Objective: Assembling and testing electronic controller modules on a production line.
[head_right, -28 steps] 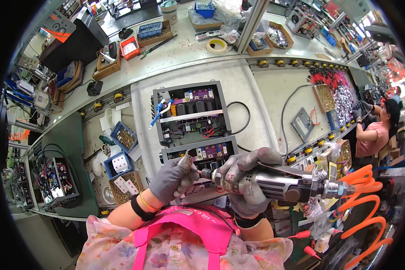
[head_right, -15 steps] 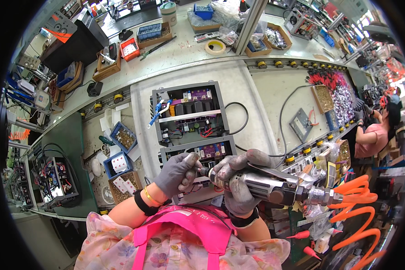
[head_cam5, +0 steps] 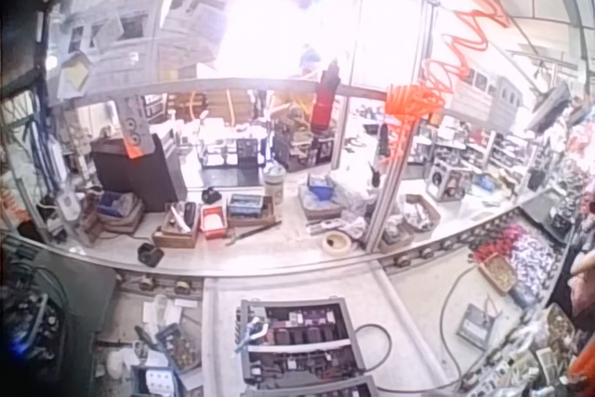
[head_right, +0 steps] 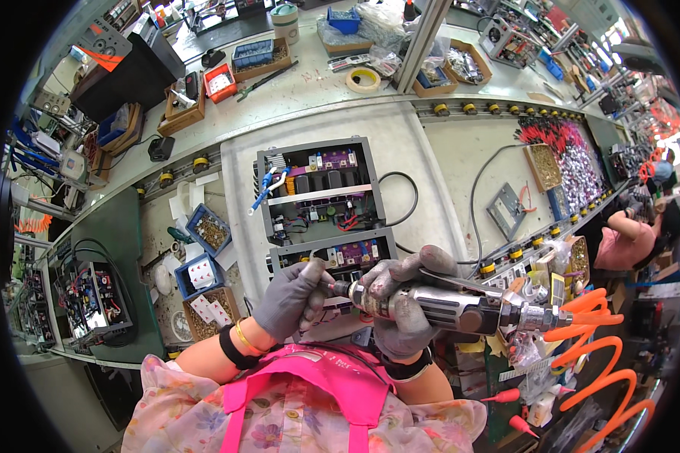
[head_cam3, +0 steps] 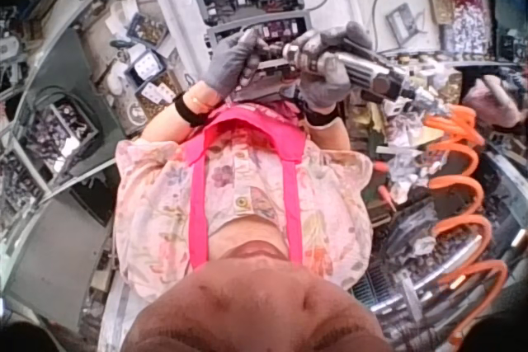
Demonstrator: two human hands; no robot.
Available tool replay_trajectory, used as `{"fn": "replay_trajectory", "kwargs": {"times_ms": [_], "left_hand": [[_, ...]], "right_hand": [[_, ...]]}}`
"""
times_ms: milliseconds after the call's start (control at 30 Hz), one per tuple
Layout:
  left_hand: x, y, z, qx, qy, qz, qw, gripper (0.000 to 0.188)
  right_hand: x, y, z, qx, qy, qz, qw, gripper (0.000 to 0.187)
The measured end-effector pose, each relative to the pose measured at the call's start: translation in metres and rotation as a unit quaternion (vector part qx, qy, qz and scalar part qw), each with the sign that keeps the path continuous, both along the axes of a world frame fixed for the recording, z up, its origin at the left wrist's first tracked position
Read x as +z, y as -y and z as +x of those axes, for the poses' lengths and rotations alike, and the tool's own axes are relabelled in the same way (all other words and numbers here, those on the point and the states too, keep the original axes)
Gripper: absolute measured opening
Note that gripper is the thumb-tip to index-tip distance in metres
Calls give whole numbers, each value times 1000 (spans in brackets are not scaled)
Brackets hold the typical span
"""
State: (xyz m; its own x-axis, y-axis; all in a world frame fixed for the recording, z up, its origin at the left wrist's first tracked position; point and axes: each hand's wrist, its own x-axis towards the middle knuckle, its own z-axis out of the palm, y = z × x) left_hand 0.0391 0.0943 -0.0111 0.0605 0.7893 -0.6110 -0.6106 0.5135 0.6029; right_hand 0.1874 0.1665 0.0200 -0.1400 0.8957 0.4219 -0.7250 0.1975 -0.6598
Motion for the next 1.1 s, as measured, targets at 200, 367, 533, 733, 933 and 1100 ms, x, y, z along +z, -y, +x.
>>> {"fn": "replay_trajectory", "kwargs": {"times_ms": [200, 367, 533, 733, 933, 1100], "left_hand": [[15, 9, -94, -57, -386, 112, 914, 42], [-30, -10, -106, -343, -634, 303, 623, 45], [-61, -60, -63, -396, -609, 363, 584, 15], [-53, -92, -42, -506, -619, 255, 543, 19], [-45, -99, -41, -533, -605, 234, 543, 24], [-41, -98, -38, -525, -607, 233, 550, 24]], "right_hand": [[6, -15, 25, -28, -20, -37, 999, 53], [1, -25, 38, -82, -9, -30, 996, 54], [1, -31, 50, -133, 21, -7, 991, 53], [-25, -34, 37, -135, 33, -25, 990, 55], [-56, -30, 8, -68, 63, 21, 995, 54], [-67, -28, 1, -36, 94, 44, 994, 53]]}}
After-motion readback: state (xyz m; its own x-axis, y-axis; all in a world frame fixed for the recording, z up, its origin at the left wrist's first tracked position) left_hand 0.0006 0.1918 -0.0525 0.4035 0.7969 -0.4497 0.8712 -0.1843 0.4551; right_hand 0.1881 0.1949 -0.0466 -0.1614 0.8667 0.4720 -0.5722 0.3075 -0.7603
